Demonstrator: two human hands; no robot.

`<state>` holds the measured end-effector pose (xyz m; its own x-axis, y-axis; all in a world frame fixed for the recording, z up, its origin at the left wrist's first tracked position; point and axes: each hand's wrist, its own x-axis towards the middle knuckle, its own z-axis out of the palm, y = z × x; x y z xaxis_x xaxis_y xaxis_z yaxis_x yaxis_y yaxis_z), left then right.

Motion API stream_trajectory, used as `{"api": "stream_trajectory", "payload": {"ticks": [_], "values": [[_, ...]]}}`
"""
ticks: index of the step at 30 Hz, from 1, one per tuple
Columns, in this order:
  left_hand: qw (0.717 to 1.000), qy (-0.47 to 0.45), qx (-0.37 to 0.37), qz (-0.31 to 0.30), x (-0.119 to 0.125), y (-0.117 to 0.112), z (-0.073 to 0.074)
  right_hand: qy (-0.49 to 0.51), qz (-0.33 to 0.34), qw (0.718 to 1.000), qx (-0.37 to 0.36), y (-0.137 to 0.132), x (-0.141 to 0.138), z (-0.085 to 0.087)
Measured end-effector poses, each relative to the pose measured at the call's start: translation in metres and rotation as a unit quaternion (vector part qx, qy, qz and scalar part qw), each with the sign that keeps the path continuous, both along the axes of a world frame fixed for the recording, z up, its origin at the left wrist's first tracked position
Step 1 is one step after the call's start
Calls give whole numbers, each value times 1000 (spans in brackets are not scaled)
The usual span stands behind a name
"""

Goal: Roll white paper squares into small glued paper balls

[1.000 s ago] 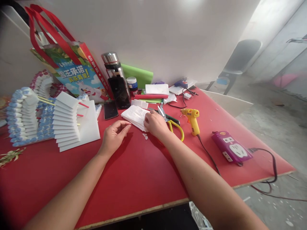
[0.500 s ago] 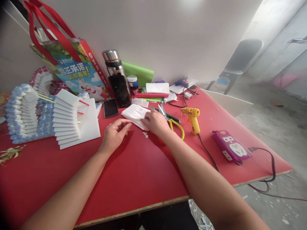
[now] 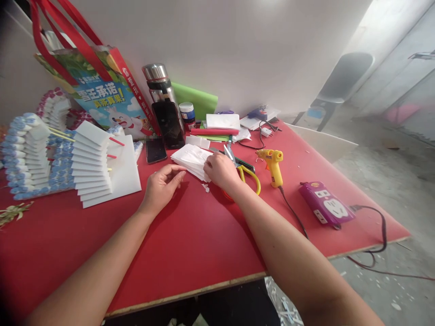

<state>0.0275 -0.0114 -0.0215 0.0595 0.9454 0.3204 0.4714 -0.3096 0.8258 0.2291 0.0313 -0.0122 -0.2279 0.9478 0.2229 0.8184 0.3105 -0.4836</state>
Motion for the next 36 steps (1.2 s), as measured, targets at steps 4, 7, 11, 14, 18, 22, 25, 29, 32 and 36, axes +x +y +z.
{"api": "stream_trajectory", "payload": {"ticks": [4, 7, 11, 14, 18, 22, 25, 29, 32, 36], "values": [[999, -45, -11, -5, -1, 0, 1, 81, -65, 986, 130, -2, 7, 9], [995, -102, -8, -14, 0, 0, 3, 211, -140, 926, 280, -8, 22, 27], [977, -200, -58, -48, 1, 2, 4, 359, -175, 877, 267, -10, 36, 38], [937, -306, -132, -106, 1, 4, 5, 494, -80, 859, 106, -5, 31, 33], [887, -393, -194, -144, -1, 6, 8, 537, 68, 830, -135, -7, 16, 26], [899, -398, -177, -41, -6, 8, 3, 452, 131, 843, -260, -14, 6, 23], [907, -383, -173, -10, -6, 8, -1, 426, 48, 867, -254, -14, 3, 19], [913, -362, -187, -39, 2, 4, 0, 400, 49, 874, -270, -15, 0, 15], [910, -357, -205, -45, 5, 3, 1, 365, 86, 880, -292, -18, -3, 14], [918, -336, -201, -61, 0, 6, 0, 399, 82, 858, -313, -17, -2, 11]]}}
